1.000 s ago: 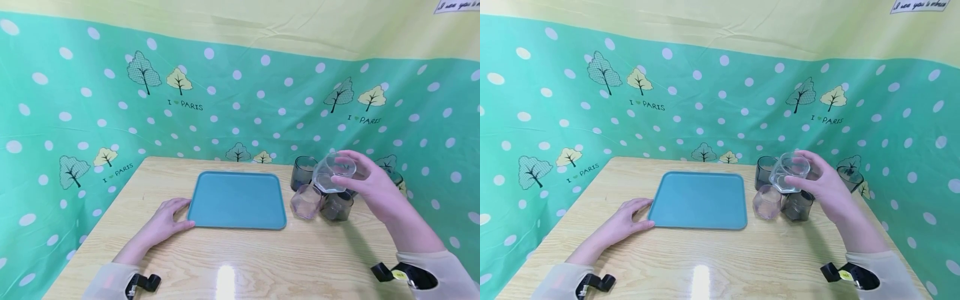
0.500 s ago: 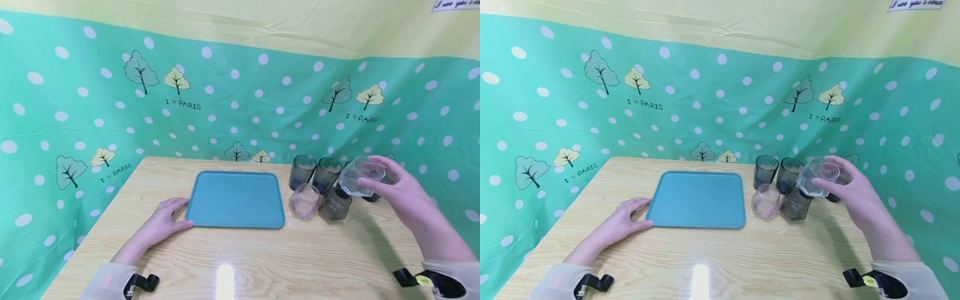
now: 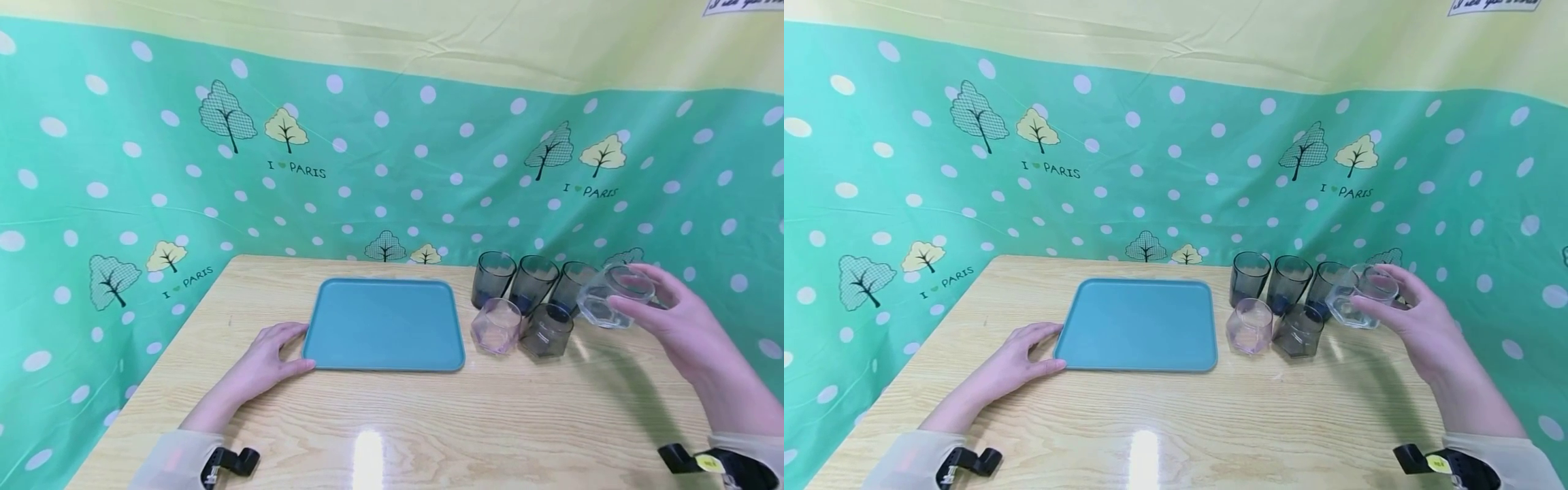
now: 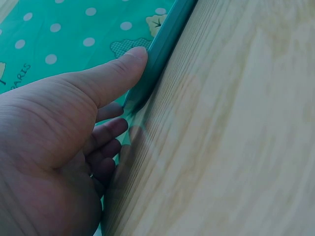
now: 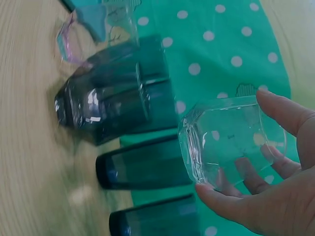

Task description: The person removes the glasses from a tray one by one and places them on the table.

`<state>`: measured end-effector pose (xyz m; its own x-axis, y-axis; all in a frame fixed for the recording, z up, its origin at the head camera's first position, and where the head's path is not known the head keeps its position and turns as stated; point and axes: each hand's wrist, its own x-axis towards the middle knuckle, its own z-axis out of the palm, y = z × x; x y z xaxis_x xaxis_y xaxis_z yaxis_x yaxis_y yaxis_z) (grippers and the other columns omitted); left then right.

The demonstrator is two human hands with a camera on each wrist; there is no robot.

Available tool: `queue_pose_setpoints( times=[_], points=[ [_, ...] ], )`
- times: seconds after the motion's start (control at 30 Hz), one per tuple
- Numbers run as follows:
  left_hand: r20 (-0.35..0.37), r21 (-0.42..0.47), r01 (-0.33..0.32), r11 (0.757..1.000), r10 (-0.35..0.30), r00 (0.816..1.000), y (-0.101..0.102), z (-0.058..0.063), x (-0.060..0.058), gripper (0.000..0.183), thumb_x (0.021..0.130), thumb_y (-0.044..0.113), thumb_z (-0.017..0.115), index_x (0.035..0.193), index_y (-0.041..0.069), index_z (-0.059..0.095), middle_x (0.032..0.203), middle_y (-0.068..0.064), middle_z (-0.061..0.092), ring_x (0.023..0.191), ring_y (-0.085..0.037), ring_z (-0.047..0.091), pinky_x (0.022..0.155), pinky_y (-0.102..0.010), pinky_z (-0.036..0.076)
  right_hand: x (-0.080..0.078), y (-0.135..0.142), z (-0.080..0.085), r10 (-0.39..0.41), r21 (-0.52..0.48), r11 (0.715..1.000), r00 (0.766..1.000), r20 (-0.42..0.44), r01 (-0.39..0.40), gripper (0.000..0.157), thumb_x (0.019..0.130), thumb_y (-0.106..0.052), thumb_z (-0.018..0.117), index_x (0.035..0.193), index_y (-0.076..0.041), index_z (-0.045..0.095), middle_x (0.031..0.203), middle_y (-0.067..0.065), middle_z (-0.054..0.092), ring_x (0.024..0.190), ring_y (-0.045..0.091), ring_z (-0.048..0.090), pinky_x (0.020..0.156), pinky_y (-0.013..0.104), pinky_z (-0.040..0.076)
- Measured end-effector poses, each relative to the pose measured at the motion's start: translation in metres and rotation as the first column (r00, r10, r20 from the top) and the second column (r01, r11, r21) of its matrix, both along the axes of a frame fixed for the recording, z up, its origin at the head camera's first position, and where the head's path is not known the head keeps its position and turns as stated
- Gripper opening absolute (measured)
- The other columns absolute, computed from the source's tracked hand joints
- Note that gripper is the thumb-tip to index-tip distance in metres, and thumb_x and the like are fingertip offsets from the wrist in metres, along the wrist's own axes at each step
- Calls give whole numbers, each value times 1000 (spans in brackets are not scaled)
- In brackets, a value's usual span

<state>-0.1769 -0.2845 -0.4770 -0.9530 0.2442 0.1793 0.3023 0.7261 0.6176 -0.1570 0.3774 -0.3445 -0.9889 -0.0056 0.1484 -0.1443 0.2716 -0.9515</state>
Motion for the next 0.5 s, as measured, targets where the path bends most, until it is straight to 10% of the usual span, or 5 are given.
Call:
queue_pose_setpoints(
  times=[0.2, 0.5],
  points=[
    [3, -1, 0, 1000, 0, 1000, 0, 0, 0, 84, 93, 43, 91, 157, 1, 58, 159, -24, 55, 149, -53, 41, 122, -75, 33, 0, 13, -11, -49, 111, 993, 999, 21, 46, 80, 109, -8, 71, 175, -25, 29, 143, -20, 49, 123, -4, 49, 87, 5, 48],
    [10, 0, -1, 1000, 1, 1000, 1, 1, 0, 84, 93, 43, 91, 157, 0, 58, 159, -24, 54, 149, -53, 40, 122, -75, 33, 3, 25, -29, -36, -93, 995, 995, 93, 44, 62, 108, -4, 71, 153, -40, 50, 134, -20, 58, 113, -6, 58, 87, 11, 55]
  ],
)
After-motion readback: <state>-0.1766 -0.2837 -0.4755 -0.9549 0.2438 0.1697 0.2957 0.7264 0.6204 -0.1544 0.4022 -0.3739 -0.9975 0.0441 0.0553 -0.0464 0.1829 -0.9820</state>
